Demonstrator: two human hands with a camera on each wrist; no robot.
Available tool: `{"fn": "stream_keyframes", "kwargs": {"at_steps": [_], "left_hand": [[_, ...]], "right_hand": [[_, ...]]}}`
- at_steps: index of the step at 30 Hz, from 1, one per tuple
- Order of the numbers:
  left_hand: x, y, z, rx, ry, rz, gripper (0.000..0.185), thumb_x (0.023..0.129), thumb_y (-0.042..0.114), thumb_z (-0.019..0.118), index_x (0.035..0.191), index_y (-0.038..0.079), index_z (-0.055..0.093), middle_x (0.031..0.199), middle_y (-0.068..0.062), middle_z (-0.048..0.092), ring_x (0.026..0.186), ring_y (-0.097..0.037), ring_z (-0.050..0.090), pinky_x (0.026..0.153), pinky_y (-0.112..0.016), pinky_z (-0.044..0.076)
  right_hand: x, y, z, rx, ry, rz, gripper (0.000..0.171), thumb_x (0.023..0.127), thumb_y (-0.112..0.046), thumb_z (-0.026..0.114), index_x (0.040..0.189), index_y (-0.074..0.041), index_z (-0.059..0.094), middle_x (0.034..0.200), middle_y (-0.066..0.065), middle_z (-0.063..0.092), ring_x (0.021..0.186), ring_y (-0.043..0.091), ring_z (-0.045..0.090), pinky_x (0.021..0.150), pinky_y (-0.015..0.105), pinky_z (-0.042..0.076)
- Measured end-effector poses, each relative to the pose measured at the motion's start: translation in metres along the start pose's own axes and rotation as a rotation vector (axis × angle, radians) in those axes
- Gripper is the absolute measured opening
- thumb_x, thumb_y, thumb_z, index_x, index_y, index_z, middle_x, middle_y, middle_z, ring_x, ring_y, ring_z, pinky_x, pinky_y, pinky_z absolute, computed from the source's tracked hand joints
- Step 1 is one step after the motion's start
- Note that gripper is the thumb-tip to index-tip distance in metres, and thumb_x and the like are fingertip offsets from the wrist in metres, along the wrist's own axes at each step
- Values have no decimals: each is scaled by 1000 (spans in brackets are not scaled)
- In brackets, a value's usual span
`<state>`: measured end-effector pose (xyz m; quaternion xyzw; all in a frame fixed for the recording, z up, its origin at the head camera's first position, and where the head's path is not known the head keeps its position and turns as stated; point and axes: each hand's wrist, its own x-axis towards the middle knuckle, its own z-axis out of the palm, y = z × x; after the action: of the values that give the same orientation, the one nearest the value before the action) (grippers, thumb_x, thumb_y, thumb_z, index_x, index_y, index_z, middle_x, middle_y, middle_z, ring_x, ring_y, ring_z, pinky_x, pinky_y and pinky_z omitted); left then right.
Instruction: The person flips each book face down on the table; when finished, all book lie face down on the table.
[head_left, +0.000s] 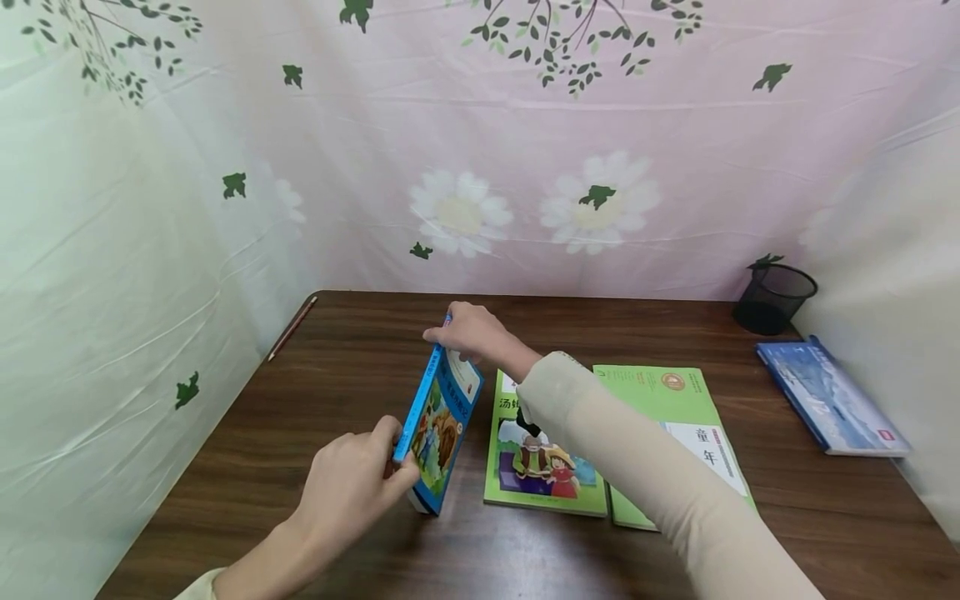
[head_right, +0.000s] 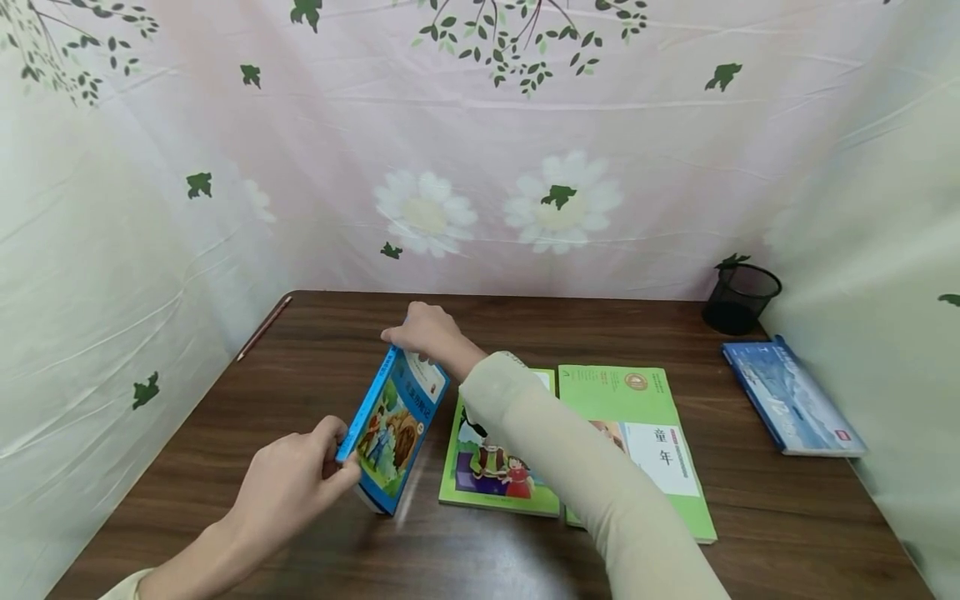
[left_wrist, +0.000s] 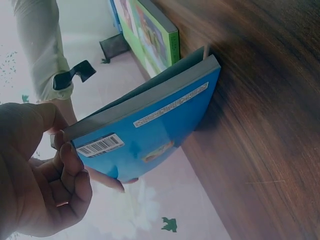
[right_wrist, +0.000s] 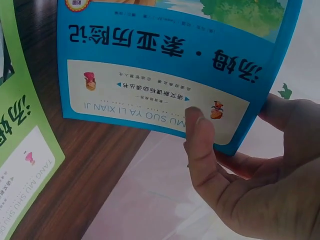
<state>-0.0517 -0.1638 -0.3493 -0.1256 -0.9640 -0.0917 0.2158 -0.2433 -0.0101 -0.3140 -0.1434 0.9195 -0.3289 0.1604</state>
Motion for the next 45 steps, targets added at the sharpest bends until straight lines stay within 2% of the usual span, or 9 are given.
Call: {"fn": "stream_keyframes", "kwargs": {"at_steps": [5, 8, 12, 18, 21, 25, 31, 35, 45], "left_hand": [[-2, -1, 3, 24, 63, 67, 21, 76, 21, 73, 79, 16, 52, 51, 18, 32, 46, 3, 24, 43, -16, 21], [-2, -2, 4, 32, 92, 88, 21, 76, 22, 73, 79, 16, 52, 52, 19, 32, 47, 4, 23, 44, -15, 20], [-3, -2, 4, 40, 102, 98, 21, 76, 23, 73, 80, 17, 52, 52, 19, 31, 47, 4, 22, 44, -15, 18], [-4, -1, 4, 46, 104, 114, 21, 77, 23, 73, 80, 16, 53, 53, 18, 32, 47, 3, 21, 44, -14, 18], [-3, 0, 4, 45, 109, 125, 20, 77, 23, 72, 80, 16, 53, 52, 18, 32, 47, 3, 21, 45, -14, 19], [-4, 1, 5, 42, 110, 142, 19, 77, 23, 71, 79, 16, 54, 53, 18, 33, 48, 3, 21, 46, -14, 19], [-6, 2, 6, 50, 136, 176, 21, 78, 27, 75, 81, 17, 56, 53, 18, 34, 49, 5, 21, 47, -13, 19], [-6, 1, 8, 46, 161, 204, 21, 78, 28, 75, 81, 17, 57, 53, 18, 35, 49, 5, 21, 48, -13, 19], [-7, -3, 13, -18, 191, 241, 20, 81, 32, 71, 86, 16, 61, 55, 17, 44, 50, 5, 31, 48, -14, 28]], "right_hand": [[-1, 0, 0, 3, 3, 7, 45, 97, -40, 63, 126, -7, 52, 91, 10, 62, 79, 24, 72, 55, 31, 58], [-2, 1, -1, 3, 9, 9, 43, 97, -40, 63, 122, -6, 53, 90, 11, 61, 81, 25, 72, 56, 31, 58], [-3, 1, -2, -13, 2, 22, 41, 97, -43, 62, 116, -8, 54, 84, 9, 57, 84, 27, 70, 59, 33, 58], [-2, 2, -3, -50, -25, 46, 42, 98, -44, 60, 116, -7, 54, 64, 1, 44, 59, 20, 56, 49, 29, 47], [-3, 2, -3, -44, -17, 37, 37, 98, -39, 60, 113, -6, 55, 63, 2, 46, 59, 20, 60, 49, 29, 50], [-6, 4, -4, -23, 8, 8, 33, 99, -30, 58, 118, -4, 53, 69, 5, 54, 69, 26, 70, 53, 31, 56], [-9, 5, -3, 59, 28, 4, 54, 98, -24, 58, 144, -1, 41, 95, 16, 66, 78, 32, 75, 51, 31, 58], [-8, 6, -2, 95, 43, 5, 50, 98, -22, 59, 141, 0, 44, 103, 19, 67, 72, 29, 75, 50, 30, 58], [-8, 11, -1, 106, 55, -11, 44, 99, -23, 58, 137, -2, 51, 100, 16, 68, 71, 29, 74, 53, 33, 59]]}}
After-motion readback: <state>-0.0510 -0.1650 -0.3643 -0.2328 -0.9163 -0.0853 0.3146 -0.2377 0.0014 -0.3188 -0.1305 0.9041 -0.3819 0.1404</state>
